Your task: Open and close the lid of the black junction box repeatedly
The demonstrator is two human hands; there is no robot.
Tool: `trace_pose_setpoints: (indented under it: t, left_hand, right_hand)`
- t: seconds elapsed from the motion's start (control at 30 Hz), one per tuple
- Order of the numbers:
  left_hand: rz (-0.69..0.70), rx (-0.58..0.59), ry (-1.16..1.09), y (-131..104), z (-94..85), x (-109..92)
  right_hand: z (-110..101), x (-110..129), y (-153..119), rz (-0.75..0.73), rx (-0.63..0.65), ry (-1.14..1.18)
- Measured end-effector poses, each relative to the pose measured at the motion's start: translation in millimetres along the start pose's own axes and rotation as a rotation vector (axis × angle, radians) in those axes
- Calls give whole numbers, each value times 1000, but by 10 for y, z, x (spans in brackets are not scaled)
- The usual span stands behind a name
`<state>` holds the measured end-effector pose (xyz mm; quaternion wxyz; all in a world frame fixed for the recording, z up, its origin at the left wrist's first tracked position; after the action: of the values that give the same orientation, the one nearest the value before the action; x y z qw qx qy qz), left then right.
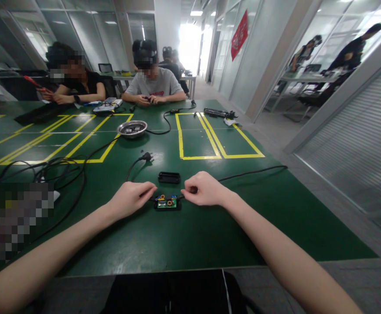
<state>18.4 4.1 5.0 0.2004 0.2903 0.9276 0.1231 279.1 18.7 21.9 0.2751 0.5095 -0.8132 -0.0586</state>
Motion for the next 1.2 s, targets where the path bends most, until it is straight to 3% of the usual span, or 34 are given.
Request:
trace_pose_setpoints:
  t: [0.33, 0.6, 0.97, 1.2]
  left_hand:
    - [-62, 60, 18, 24, 24, 28]
    - [-106, 137, 55, 41, 80, 30]
    - [-236, 80, 319, 74, 102, -23]
    - [-243, 102, 236, 84, 120, -21]
  right_hand:
    - [7, -27, 4, 16, 4, -71]
    - [53, -28, 28, 98, 135, -101]
    - [188, -51, 64, 185, 40, -107]
    - [323, -67, 115, 286, 2, -116]
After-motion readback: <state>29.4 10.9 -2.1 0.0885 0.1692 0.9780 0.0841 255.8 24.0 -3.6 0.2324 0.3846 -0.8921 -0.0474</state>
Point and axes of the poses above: each hand's wrist, its own y-axis towards the middle knuckle, its own z-axis out of the palm, x = y × z, the point moved 2 cm from there along y, towards the middle knuckle, and after that the axes turned 11 degrees about -z, right-handed, at the moved point
